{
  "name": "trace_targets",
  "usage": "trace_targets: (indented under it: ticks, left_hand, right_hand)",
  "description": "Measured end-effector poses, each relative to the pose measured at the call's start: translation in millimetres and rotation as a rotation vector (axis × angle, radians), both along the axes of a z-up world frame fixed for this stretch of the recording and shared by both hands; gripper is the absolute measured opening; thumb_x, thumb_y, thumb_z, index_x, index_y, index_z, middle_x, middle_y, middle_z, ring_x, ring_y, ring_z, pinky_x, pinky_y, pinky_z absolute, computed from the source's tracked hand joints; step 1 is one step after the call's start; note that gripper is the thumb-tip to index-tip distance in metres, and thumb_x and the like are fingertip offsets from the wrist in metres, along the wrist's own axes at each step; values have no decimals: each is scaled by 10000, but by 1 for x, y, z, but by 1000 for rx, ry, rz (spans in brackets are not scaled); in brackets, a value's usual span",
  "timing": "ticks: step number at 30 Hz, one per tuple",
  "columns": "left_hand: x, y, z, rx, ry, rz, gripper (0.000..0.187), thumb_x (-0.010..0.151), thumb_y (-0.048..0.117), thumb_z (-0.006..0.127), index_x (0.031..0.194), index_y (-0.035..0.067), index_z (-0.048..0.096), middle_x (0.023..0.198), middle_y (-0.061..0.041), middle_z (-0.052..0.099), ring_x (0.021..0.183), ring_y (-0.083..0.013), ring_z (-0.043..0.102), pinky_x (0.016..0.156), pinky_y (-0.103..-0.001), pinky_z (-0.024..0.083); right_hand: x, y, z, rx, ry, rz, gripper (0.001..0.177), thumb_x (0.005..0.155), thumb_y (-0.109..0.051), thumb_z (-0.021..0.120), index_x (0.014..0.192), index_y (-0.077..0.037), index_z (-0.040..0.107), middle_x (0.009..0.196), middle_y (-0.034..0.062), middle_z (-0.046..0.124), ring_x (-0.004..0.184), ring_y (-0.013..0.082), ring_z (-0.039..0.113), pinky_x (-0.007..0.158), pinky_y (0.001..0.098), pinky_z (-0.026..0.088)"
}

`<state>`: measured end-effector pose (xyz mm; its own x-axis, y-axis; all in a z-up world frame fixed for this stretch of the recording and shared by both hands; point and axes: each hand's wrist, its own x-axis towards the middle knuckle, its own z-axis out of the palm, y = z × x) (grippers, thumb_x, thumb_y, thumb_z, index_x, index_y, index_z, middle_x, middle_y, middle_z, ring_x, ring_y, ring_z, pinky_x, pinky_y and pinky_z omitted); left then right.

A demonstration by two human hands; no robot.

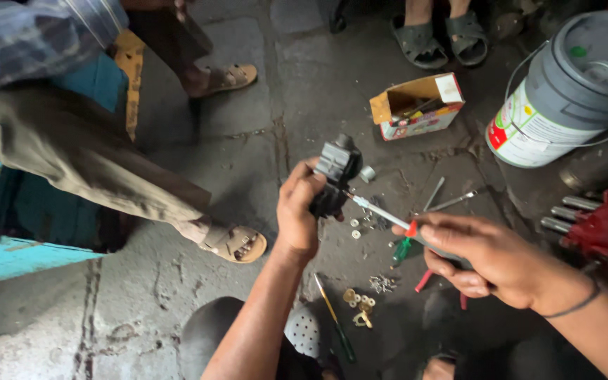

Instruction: The person disassembles and repairs a mechanical part by hand while sitting on the floor, using a screwdriver to remove screws and handling small components including a spring, brass jets, and gaskets.

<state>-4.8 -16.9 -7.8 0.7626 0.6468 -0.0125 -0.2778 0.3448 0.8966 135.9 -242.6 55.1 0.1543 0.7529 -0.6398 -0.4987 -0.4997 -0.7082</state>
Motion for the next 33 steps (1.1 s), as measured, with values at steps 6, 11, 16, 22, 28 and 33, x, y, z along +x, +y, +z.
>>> trace_targets:
  ticks: [6,11,16,22,28,33]
  left_hand:
    - [4,-5,-7,31,3,5,367,911,192,523,1180,-32,632,839,-109,670,668,-172,640,549,-328,554]
    - [10,-10,0,75,52,56,325,925,165,570,1169,-34,652,864,-92,679,674,-150,656,525,-308,547]
    - [14,-14,6,80,127,77,301,926,181,589,1141,-15,667,836,-101,688,648,-150,660,487,-301,520]
    - [21,-19,-21,4,382,135,334,924,250,612,1069,-29,723,781,-102,680,599,-152,628,463,-314,487]
    - [26,-18,-24,-253,305,104,323,921,320,561,990,17,647,764,-114,677,605,-206,673,424,-358,508]
    - [23,-14,-1,-191,199,97,341,928,322,557,1053,13,627,799,-130,696,656,-226,701,453,-365,533]
  right_hand:
    - [3,-6,-20,-7,-253,2,385,993,-299,559,1285,-59,632,596,28,455,417,63,298,333,236,245]
    - [11,-9,-35,-27,-398,9,429,988,-269,561,1359,-84,668,601,25,484,439,86,335,375,260,263]
    - [17,-11,-35,164,-720,80,430,994,-261,608,1389,-105,670,625,35,572,525,87,520,453,294,429]
    - [5,-8,-5,-59,-1644,351,439,872,-447,736,1307,-392,739,782,36,787,664,233,734,579,357,534]
    - [31,-17,-15,168,-348,-28,468,885,-174,656,1337,-62,699,835,147,718,592,147,571,492,310,437]
    - [44,-12,-12,471,245,-209,466,1033,-289,532,1345,44,626,945,180,718,657,142,587,535,285,453]
